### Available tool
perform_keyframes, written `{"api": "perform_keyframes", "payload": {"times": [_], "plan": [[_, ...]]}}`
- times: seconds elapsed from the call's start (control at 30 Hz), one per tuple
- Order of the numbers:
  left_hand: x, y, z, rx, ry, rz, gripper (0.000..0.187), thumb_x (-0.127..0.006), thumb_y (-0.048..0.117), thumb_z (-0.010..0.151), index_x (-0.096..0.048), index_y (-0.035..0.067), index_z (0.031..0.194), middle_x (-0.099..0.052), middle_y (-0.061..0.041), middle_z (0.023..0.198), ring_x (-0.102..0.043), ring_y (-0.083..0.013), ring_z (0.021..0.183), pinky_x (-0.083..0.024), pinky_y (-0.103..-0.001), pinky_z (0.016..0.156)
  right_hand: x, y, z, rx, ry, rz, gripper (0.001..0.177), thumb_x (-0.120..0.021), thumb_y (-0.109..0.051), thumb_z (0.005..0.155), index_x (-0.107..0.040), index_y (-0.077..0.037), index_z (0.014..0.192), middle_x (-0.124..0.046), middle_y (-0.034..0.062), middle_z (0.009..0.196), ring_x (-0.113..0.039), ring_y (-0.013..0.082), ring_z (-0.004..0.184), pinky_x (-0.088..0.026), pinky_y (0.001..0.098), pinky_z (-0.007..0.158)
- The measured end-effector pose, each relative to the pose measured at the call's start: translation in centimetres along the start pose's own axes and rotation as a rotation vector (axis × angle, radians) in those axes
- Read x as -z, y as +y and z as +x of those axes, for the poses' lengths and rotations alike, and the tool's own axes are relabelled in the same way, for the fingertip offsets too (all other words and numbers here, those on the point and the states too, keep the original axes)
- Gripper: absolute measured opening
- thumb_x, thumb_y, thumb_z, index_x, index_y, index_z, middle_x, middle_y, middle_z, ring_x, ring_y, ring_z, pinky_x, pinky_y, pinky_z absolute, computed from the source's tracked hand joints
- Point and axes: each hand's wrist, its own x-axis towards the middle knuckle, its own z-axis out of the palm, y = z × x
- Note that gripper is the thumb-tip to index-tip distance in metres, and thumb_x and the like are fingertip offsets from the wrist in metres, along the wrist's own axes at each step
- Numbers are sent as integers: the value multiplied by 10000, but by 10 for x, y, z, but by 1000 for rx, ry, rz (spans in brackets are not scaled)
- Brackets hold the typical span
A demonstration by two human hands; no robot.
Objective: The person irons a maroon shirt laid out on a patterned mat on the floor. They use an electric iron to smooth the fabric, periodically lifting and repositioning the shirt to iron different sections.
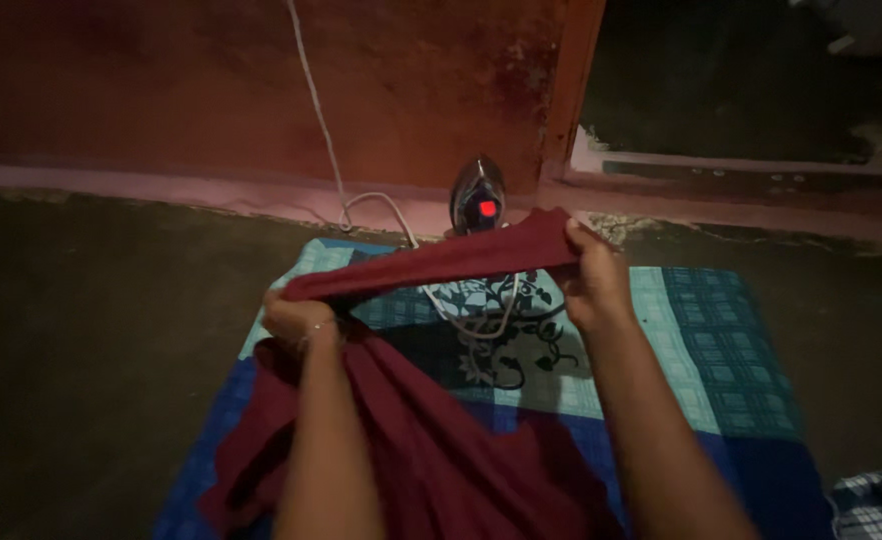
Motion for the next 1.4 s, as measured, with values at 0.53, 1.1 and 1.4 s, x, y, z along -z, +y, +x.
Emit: {"api": "perform_keyframes", "payload": {"times": [0.53, 1.1, 1.4], "plan": [[115, 140, -63, -87, -64, -941, 243, -543, 255, 1008, -552, 15, 1046, -517, -103, 1057, -523, -248, 1030, -444, -412, 968, -28, -49, -70, 51, -22, -20, 339, -572, -197, 971, -601, -9, 1252, -670, 151, 1294, -669, 290, 1187, -544, 469, 1018], [10, 33, -123, 535, -553, -522, 315, -575, 105, 964, -653, 103, 1270, -706, -118, 1005, -675, -308, 717, -519, -372, 463, 56, -81, 2, -3, 121, -188, 307, -498, -154, 1005, -568, -7, 1266, -660, 159, 1200, -707, 284, 1068, -621, 450, 898], [-53, 2, -117, -281, -107, -723, 429, -636, -13, 949, -611, 1, 1376, -633, -228, 1281, -636, -345, 1148, -499, -431, 1024, 131, -48, 92, 223, 254, -521, 235, -733, -202, 945, -646, -3, 1036, -659, 90, 999, -623, 242, 889, -524, 392, 778]]}}
